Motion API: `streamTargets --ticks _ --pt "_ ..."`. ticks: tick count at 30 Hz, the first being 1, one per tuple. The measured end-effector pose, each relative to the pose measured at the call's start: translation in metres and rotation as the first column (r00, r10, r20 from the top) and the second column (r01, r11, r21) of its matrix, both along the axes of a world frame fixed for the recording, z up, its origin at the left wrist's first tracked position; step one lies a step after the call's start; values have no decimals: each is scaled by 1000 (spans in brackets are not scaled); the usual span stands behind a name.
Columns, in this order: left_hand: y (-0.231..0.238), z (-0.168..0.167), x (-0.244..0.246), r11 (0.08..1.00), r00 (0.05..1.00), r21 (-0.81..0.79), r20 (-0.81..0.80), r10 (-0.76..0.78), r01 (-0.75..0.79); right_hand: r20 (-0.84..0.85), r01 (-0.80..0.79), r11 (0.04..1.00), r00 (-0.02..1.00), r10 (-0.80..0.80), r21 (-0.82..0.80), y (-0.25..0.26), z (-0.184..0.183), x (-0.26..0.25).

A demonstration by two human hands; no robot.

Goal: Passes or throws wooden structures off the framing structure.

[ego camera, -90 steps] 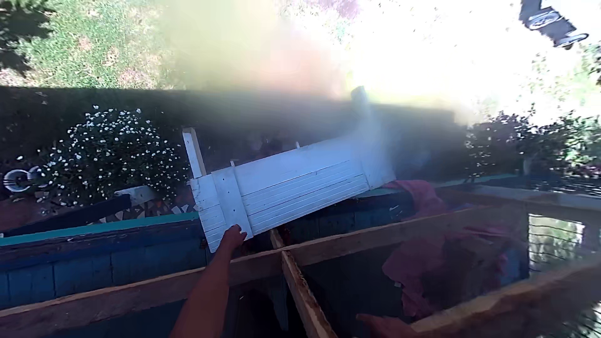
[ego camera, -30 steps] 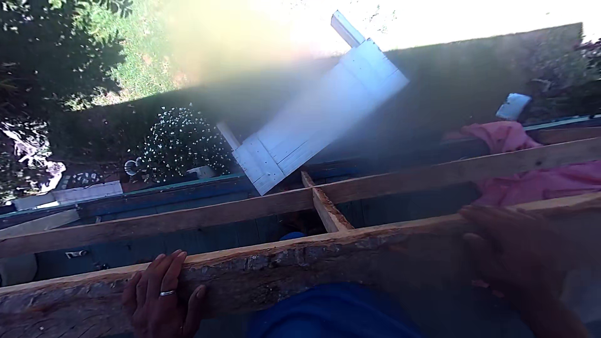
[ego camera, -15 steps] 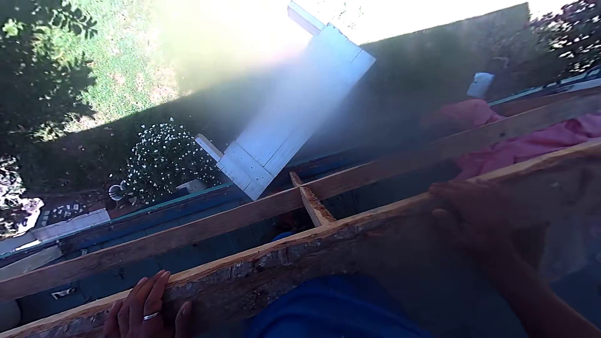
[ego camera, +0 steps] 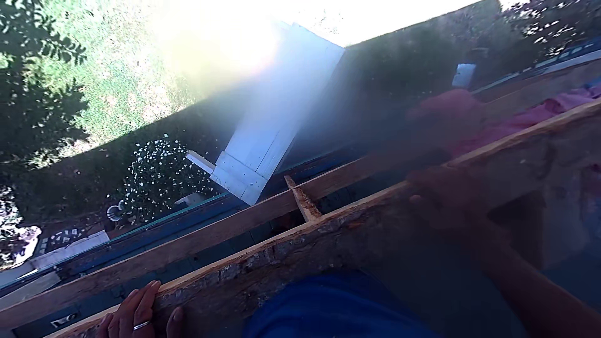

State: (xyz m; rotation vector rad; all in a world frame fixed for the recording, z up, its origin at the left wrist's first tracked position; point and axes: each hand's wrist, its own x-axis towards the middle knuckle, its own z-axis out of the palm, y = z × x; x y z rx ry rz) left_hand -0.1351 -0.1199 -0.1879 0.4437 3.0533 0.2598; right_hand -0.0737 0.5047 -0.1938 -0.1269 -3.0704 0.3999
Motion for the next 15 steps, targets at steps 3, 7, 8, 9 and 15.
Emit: streamTargets --ticks 3,7,8,9,15 --pt "-1 0 1 1000 1000 -6 1 8 -8 6 2 1000 1000 -2 -2 0 -1 1" --pt "2 -1 1 1000 999 -3 -33 22 -22 27 0 1000 1000 1 -20 -1 1 0" --pt "2 -1 1 1000 999 1 -43 24 -24 28 -2 1000 1000 2 -22 -1 1 0" --pt "3 -1 0 1000 998 6 -51 27 -27 24 -5 1000 1000 5 -23 -1 1 -1" --pt "4 -2 0 999 998 22 -55 28 -27 15 -17 1000 1000 17 -17 2 -1 -1"
